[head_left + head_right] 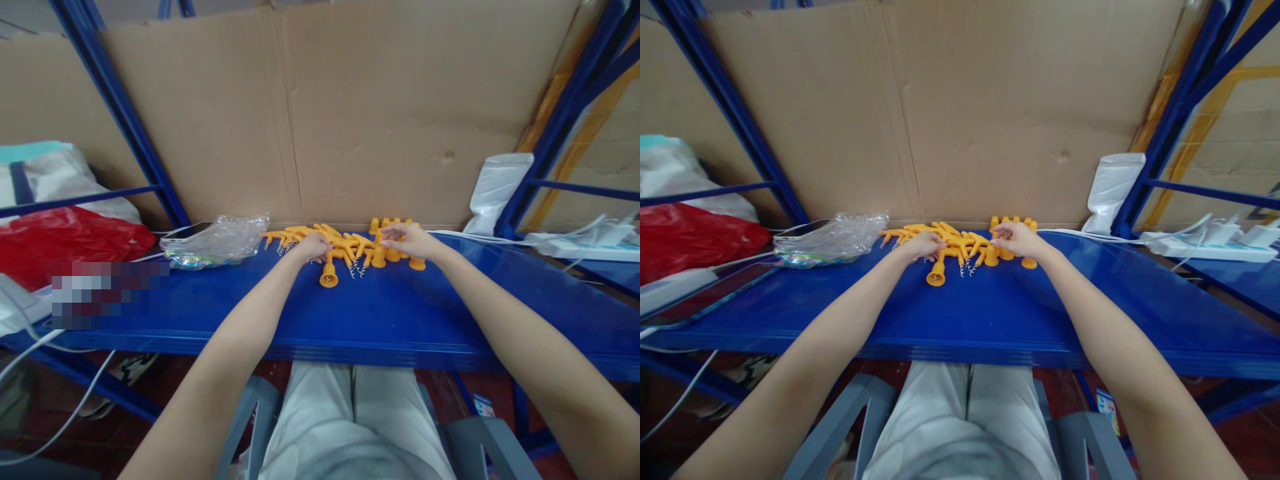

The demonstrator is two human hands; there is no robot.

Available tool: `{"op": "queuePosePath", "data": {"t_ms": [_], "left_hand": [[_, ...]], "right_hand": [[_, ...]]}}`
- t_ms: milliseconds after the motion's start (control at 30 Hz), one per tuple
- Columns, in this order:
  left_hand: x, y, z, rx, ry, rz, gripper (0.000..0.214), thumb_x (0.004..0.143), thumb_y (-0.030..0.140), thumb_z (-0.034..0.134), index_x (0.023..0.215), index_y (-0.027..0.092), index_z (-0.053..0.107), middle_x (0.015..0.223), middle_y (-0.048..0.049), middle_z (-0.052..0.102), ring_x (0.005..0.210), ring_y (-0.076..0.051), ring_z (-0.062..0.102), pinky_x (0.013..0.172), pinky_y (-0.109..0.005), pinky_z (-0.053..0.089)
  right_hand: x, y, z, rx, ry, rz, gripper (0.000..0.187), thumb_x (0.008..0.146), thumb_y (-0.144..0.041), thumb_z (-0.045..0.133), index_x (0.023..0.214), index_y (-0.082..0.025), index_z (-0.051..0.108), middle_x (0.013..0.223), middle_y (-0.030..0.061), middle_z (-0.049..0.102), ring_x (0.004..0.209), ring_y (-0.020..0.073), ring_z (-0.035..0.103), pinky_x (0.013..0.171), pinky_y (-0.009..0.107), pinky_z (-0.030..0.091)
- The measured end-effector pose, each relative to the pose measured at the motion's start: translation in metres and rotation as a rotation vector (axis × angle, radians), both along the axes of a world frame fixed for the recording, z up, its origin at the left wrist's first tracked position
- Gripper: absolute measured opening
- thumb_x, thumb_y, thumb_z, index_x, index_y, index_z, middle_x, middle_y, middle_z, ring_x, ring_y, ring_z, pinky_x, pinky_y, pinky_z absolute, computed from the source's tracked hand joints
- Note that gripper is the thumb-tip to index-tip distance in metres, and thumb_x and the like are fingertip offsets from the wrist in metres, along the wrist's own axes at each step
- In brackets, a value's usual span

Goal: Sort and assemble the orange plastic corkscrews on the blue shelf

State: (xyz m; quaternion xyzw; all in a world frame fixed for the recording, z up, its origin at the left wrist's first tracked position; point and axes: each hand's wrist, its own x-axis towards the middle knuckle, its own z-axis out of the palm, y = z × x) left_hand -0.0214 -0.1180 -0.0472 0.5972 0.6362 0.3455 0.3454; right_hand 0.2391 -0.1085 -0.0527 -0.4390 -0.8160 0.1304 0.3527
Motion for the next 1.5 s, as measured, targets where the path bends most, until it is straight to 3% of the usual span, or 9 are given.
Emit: {"op": "queuePosePath", "data": {"t_ms": [133, 300, 467, 533, 700, 867, 1133, 1500], "left_hand": [[0.002, 0.001, -0.003, 0.047, -0.036, 0.020, 0.029, 0.078, 0.006, 0.062, 0.053, 0.017, 0.053, 0.043, 0.0007, 0.054, 0.041, -0.011, 0.052, 0.051, -0.020, 0.044], [0.003, 0.006, -0.008, 0.081, -0.098, 0.033, 0.026, 0.079, 0.007, 0.062, 0.056, 0.016, 0.054, 0.044, 0.0004, 0.054, 0.044, -0.012, 0.054, 0.052, -0.020, 0.044], [0.000, 0.007, -0.006, 0.086, -0.024, 0.034, 0.023, 0.079, 0.010, 0.061, 0.057, 0.016, 0.056, 0.049, -0.0016, 0.057, 0.050, -0.014, 0.057, 0.056, -0.023, 0.047], [-0.002, 0.006, -0.004, 0.073, -0.001, 0.019, 0.025, 0.082, 0.011, 0.059, 0.057, 0.016, 0.055, 0.048, -0.0012, 0.056, 0.046, -0.012, 0.055, 0.052, -0.021, 0.045], [-0.007, 0.004, 0.003, -0.006, -0.004, -0.007, 0.024, 0.086, 0.009, 0.052, 0.064, 0.015, 0.055, 0.048, 0.0021, 0.053, 0.043, -0.009, 0.052, 0.052, -0.018, 0.045], [-0.012, 0.004, 0.011, -0.037, -0.030, -0.008, 0.018, 0.086, 0.007, 0.050, 0.070, 0.014, 0.057, 0.049, 0.0030, 0.053, 0.043, -0.008, 0.052, 0.051, -0.018, 0.045], [-0.017, 0.002, 0.012, -0.071, -0.060, -0.017, 0.015, 0.086, 0.006, 0.049, 0.078, 0.013, 0.060, 0.052, 0.0022, 0.054, 0.043, -0.008, 0.052, 0.050, -0.017, 0.045], [-0.016, 0.002, 0.014, -0.114, -0.022, -0.041, 0.016, 0.089, 0.010, 0.049, 0.095, 0.010, 0.064, 0.053, 0.0008, 0.056, 0.049, -0.011, 0.058, 0.060, -0.022, 0.052]], "right_hand": [[-0.001, 0.000, -0.001, 0.034, -0.063, -0.004, 0.033, 0.074, -0.030, 0.070, 0.105, -0.018, 0.071, 0.097, 0.0094, 0.073, 0.084, 0.0220, 0.068, 0.084, 0.042, 0.055], [-0.001, 0.002, -0.003, 0.053, -0.171, -0.017, 0.032, 0.076, -0.031, 0.068, 0.105, -0.019, 0.071, 0.097, 0.0095, 0.072, 0.084, 0.0235, 0.068, 0.082, 0.042, 0.055], [-0.009, -0.011, 0.003, 0.193, -0.349, -0.129, 0.041, 0.077, -0.040, 0.069, 0.112, -0.019, 0.069, 0.117, 0.0139, 0.066, 0.106, 0.0317, 0.061, 0.092, 0.048, 0.047], [-0.022, -0.025, 0.005, 0.286, -0.456, -0.122, 0.037, 0.084, -0.042, 0.063, 0.114, -0.020, 0.068, 0.121, 0.0137, 0.065, 0.112, 0.0318, 0.058, 0.093, 0.047, 0.043], [-0.074, -0.058, 0.001, 0.466, -0.770, -0.129, 0.034, 0.093, -0.038, 0.050, 0.103, -0.012, 0.070, 0.106, 0.0165, 0.069, 0.106, 0.0315, 0.057, 0.090, 0.045, 0.036], [-0.106, -0.061, -0.008, 0.542, -0.892, -0.073, 0.035, 0.096, -0.032, 0.045, 0.106, -0.008, 0.068, 0.105, 0.0181, 0.068, 0.105, 0.0291, 0.058, 0.091, 0.042, 0.034], [-0.093, -0.042, -0.017, 0.436, -0.832, -0.058, 0.044, 0.100, -0.039, 0.034, 0.104, -0.010, 0.067, 0.108, 0.0158, 0.068, 0.104, 0.0260, 0.060, 0.088, 0.038, 0.039], [-0.059, -0.027, -0.004, 0.313, -0.579, -0.092, 0.031, 0.095, -0.020, 0.039, 0.104, -0.011, 0.067, 0.104, 0.0152, 0.069, 0.100, 0.0244, 0.062, 0.088, 0.037, 0.044]]}}
